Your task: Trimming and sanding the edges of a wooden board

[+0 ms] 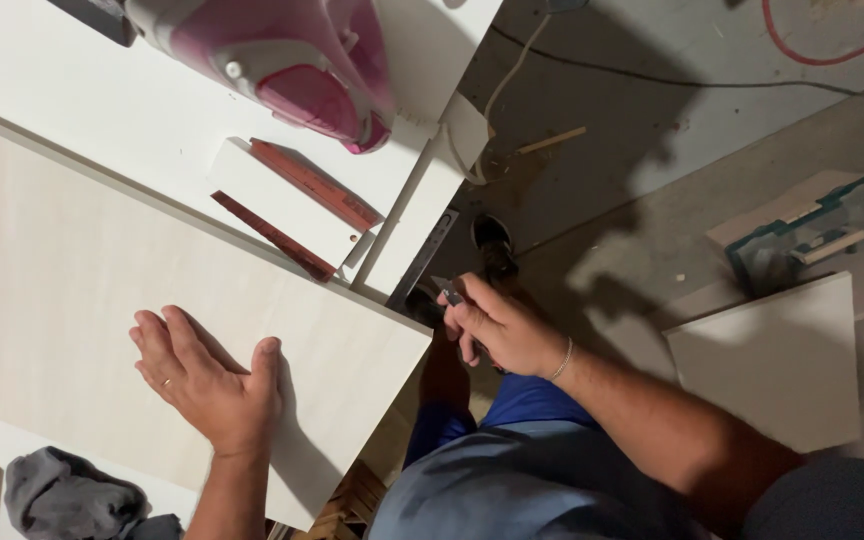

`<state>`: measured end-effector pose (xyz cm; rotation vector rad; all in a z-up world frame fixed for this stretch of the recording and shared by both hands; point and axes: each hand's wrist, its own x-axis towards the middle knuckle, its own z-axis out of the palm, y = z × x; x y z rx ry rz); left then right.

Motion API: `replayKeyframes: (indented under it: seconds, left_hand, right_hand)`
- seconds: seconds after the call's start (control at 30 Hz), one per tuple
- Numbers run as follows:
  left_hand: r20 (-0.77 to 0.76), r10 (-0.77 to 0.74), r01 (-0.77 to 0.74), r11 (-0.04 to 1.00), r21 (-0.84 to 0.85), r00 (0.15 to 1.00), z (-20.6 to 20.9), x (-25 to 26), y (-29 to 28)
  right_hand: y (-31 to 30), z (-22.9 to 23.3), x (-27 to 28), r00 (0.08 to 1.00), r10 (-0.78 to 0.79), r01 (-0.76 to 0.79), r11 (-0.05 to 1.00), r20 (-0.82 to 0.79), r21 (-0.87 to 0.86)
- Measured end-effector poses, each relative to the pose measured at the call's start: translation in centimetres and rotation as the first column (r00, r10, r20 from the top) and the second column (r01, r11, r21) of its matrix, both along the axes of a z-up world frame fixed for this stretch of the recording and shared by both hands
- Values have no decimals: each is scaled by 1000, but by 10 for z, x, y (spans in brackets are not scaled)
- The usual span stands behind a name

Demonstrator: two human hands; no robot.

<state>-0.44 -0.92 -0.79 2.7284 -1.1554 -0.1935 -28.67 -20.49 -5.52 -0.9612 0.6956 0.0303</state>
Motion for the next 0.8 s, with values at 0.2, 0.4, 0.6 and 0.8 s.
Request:
replayKeyframes:
  seconds: [0.2, 0.4, 0.6, 0.8]
  left_hand:
    - [19, -1, 1, 1000, 11, 1000, 2, -2, -3]
    - [18, 6, -6, 1000, 4, 1000, 1, -2, -3]
    - [16, 1, -1, 1000, 4, 1000, 2, -2, -4]
    - [12, -3, 3, 1000, 5, 1000, 0, -1, -2]
  right_hand:
    - [-1, -16, -1, 997, 69, -68, 998, -26, 15]
    - [-15, -3, 13, 961, 222, -236, 969, -163, -75]
    - [-16, -7, 10, 955, 264, -280, 952, -138, -119]
    - [-12, -10, 13, 949, 263, -282, 955, -173, -96]
